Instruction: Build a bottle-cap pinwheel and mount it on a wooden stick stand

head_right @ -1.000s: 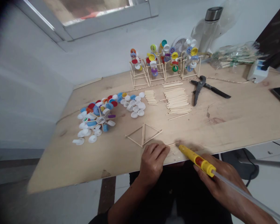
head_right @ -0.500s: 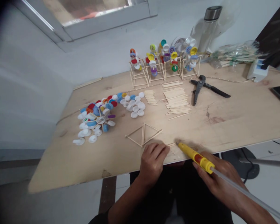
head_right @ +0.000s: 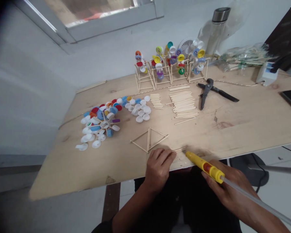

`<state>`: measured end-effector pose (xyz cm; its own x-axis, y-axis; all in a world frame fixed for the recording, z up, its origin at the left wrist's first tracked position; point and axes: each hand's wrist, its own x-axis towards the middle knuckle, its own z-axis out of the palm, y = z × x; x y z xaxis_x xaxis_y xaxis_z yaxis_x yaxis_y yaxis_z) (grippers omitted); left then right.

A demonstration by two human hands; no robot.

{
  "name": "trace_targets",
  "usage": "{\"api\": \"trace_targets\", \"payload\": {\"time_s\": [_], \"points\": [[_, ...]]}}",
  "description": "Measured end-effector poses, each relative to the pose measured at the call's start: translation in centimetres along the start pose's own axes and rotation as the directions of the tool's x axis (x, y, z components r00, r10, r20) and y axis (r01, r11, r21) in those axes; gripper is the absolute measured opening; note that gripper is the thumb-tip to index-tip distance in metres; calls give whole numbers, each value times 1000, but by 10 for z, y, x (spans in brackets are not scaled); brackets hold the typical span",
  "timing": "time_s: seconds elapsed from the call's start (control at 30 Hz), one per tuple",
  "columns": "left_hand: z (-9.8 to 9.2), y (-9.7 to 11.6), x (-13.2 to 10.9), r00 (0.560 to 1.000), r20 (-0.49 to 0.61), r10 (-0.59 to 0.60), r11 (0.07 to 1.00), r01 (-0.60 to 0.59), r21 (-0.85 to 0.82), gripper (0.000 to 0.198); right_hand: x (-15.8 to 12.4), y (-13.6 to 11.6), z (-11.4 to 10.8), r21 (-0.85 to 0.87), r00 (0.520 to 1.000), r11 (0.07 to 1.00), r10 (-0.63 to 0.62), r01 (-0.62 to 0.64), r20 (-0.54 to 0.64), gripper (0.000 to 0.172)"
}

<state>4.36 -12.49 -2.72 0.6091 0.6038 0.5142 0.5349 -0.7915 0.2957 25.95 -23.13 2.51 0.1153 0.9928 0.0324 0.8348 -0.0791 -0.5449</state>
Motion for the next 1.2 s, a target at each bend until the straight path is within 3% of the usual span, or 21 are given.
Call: {"api": "trace_targets", "payload": {"time_s": [0.1, 0.33, 0.57, 1.0, 1.1, 1.2], "points": [[0, 0, 0, 1000, -6, -3, 1000, 3, -4, 23, -2, 3, 1, -44, 998, 999, -12, 15, 56, 20], [1, 1, 0, 1000, -10, 0, 1000, 0, -11, 24, 0, 9, 4, -14, 999, 999, -43, 44, 27, 22], [4, 0, -3, 1000, 28, -2, 999, 1, 35, 23, 7, -7, -8, 73, 999, 997, 41, -40, -7, 28], [5, 0, -4, 999, 32, -8, 999, 7, 38, 25, 5, -2, 3, 20, 998, 998, 51, -51, 23, 34], [5, 0, -4, 999, 37, 2, 999, -3, 47, 28, 9, -8, -5, 48, 998, 997, 58, -59, 33, 33], [5, 0, -4, 999, 42, 14, 998, -16, 58, 30, 9, -4, -27, 104, 991, 986, 135, -133, -9, 35]]}}
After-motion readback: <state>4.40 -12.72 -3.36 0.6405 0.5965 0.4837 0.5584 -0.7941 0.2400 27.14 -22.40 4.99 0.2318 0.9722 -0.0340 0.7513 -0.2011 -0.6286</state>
